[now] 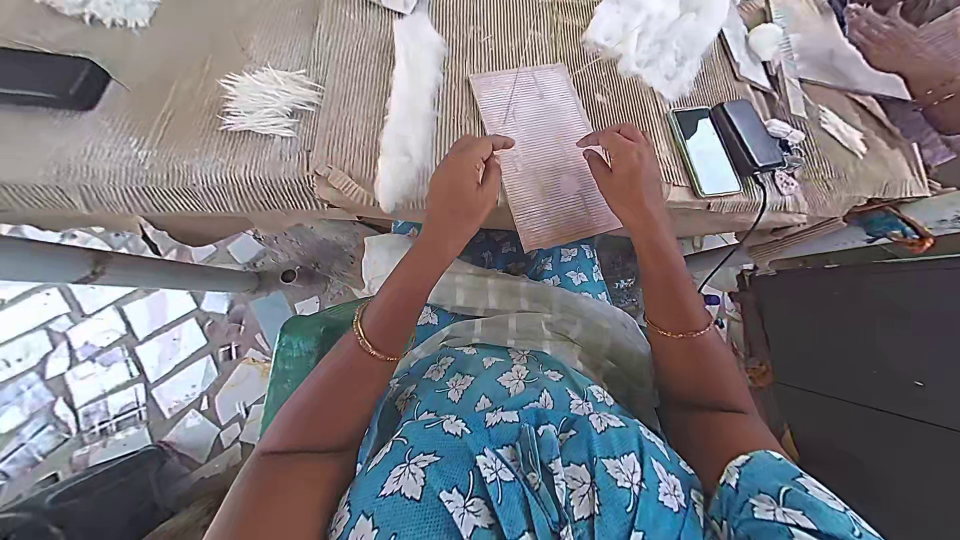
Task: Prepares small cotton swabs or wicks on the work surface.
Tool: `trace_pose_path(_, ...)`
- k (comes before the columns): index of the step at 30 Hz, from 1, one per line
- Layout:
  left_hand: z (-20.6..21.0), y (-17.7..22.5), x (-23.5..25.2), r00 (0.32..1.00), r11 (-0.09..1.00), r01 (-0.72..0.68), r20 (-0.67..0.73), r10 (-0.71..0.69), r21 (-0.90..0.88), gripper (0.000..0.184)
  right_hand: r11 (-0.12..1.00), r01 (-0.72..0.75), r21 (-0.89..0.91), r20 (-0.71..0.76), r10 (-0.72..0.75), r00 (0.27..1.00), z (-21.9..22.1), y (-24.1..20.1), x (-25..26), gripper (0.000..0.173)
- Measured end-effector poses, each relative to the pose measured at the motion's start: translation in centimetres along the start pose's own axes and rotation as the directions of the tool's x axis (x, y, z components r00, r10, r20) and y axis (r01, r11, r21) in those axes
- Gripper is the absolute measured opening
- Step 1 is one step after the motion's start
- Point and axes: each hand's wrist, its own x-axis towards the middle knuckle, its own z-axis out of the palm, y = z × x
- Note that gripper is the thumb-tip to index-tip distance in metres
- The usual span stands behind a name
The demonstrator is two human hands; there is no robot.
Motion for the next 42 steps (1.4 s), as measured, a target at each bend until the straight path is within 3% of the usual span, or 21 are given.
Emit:
trace_pose_path(4, 2.7, 0.7, 1.2, 0.984, 0.996, -0.073, 0.167, 0.064, 0.050, 0.034, 0.985, -0.066, 0.158, 0.135, 0.045, 0.990, -1.6, 1.4, -0.3, 0.022)
trace_pose_path(7, 3.9, 1.3, 1.6, 0.967, 0.995, -0.075, 0.247, 0.056, 0.067, 0.036, 0.965, -0.056, 0.257, 0.283, -0.020, 0.959, -2.2, 2.6, -0.2, 0.021)
trace_pose_path(12, 5.3, 2.1, 2.2, 0.957, 0.990, -0.056, 0.290, 0.016, 0.128, 0.033, 0.986, -0.066, 0.154, 0.357, 0.007, 0.934, -1.1, 2.2, -0.3, 0.028)
trace_pose_path(18, 6.3, 2.6, 3.0, 0.959, 0.976, -0.034, 0.283, -0.029, 0.214, 0.018, 0.990, -0.061, 0.129, 0.257, 0.026, 0.966, -0.2, 1.5, -0.4, 0.015)
trace_pose_path(26, 6.5, 1.7, 2.2, 0.992, 0.947, -0.118, 0.077, 0.099, 0.300, 0.017, 0.990, -0.010, 0.138, 0.034, 0.006, 0.999, 0.9, 2.1, -0.2, 0.014)
trace_pose_path(30, 5.7, 2.1, 0.5, 0.981, 0.933, -0.174, 0.140, 0.135, 0.316, 0.018, 0.975, 0.007, 0.224, 0.044, -0.018, 0.999, 1.1, 2.7, -0.3, 0.017)
trace_pose_path(35, 7.0, 1.3, 2.0, 0.996, 0.954, -0.070, 0.076, 0.050, 0.293, 0.019, 0.976, 0.017, 0.219, 0.119, -0.044, 0.992, 1.6, 2.6, -0.1, 0.021)
trace_pose_path(42, 7.7, 1.1, 2.1, 0.998, 0.954, -0.069, 0.035, 0.061, 0.293, 0.018, 0.978, 0.065, 0.200, 0.069, -0.080, 0.994, 2.4, 2.0, -0.1, 0.016)
